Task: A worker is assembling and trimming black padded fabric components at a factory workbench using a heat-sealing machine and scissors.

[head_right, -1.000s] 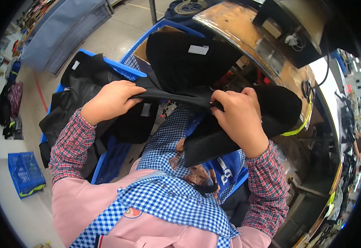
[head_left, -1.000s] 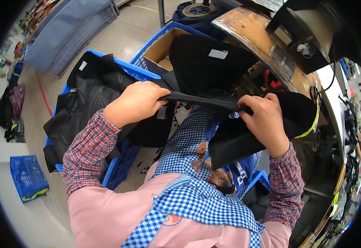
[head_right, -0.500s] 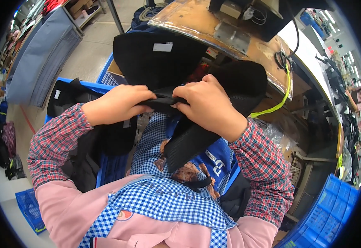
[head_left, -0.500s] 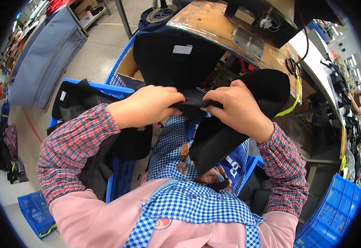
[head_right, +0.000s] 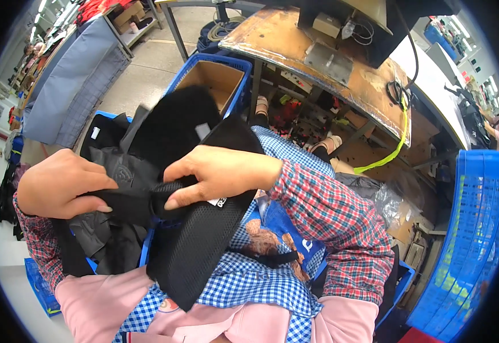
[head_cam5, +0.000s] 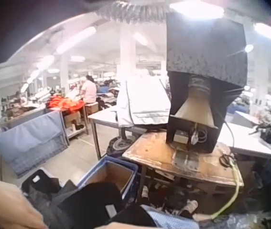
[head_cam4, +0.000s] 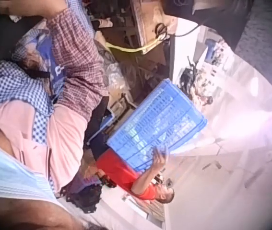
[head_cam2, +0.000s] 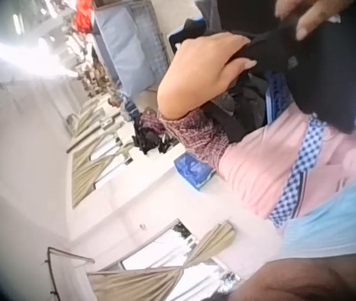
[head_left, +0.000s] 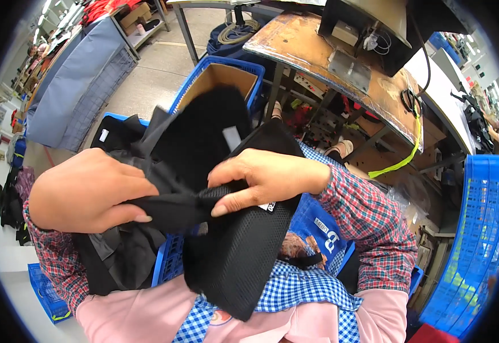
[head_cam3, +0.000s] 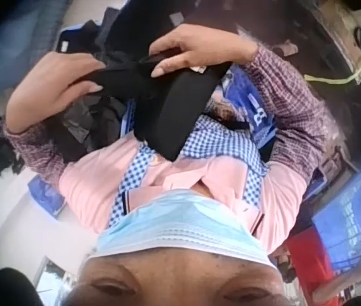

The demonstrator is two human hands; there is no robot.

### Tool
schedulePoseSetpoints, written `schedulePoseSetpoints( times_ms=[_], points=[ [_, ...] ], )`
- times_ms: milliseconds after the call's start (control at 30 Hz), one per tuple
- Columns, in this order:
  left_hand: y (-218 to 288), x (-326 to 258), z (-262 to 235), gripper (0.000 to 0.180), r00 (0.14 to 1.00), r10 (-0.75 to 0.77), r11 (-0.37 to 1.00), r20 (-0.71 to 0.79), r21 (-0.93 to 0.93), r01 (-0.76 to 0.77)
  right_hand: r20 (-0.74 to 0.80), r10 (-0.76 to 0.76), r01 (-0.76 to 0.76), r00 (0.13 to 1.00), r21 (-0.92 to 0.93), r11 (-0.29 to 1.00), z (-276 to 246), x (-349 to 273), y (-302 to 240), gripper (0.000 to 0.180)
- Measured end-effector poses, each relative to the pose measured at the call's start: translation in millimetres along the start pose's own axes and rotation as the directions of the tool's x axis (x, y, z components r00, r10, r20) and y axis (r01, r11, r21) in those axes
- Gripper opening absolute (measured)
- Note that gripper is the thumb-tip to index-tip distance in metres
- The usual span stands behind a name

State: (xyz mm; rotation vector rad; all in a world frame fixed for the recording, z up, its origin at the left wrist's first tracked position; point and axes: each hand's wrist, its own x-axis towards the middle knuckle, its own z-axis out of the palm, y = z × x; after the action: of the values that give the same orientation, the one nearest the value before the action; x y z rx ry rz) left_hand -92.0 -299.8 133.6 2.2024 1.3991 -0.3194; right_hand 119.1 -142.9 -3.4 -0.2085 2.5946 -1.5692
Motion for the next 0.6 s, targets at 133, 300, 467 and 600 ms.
schedulePoseSetpoints(
  times_ms=[133,300,467,600],
  points=[
    [-34,13,-1,0.03,0.994,0.084,0.978,-0.066,-0.187,-0.095,-0.062,-0.074,0.078,0.995,0.066,0.995,-16,1,16,0.034],
    [-78,52,13,0.037,0.997,0.01,0.975,-0.082,-0.222,-0.028,-0.45,-0.121,0.018,0.885,-0.227,0.974,-31,-31,12,0.046],
    [-78,94,14,0.037,0.995,0.098,0.985,-0.033,-0.143,-0.102,-0.477,0.091,-0.334,0.874,-0.453,0.826,-6,-27,17,0.044],
    [-80,112,5,0.042,0.993,0.105,0.987,0.06,-0.129,-0.096,-0.472,0.153,-0.375,0.868,-0.423,0.825,5,-20,38,0.059]
  ],
)
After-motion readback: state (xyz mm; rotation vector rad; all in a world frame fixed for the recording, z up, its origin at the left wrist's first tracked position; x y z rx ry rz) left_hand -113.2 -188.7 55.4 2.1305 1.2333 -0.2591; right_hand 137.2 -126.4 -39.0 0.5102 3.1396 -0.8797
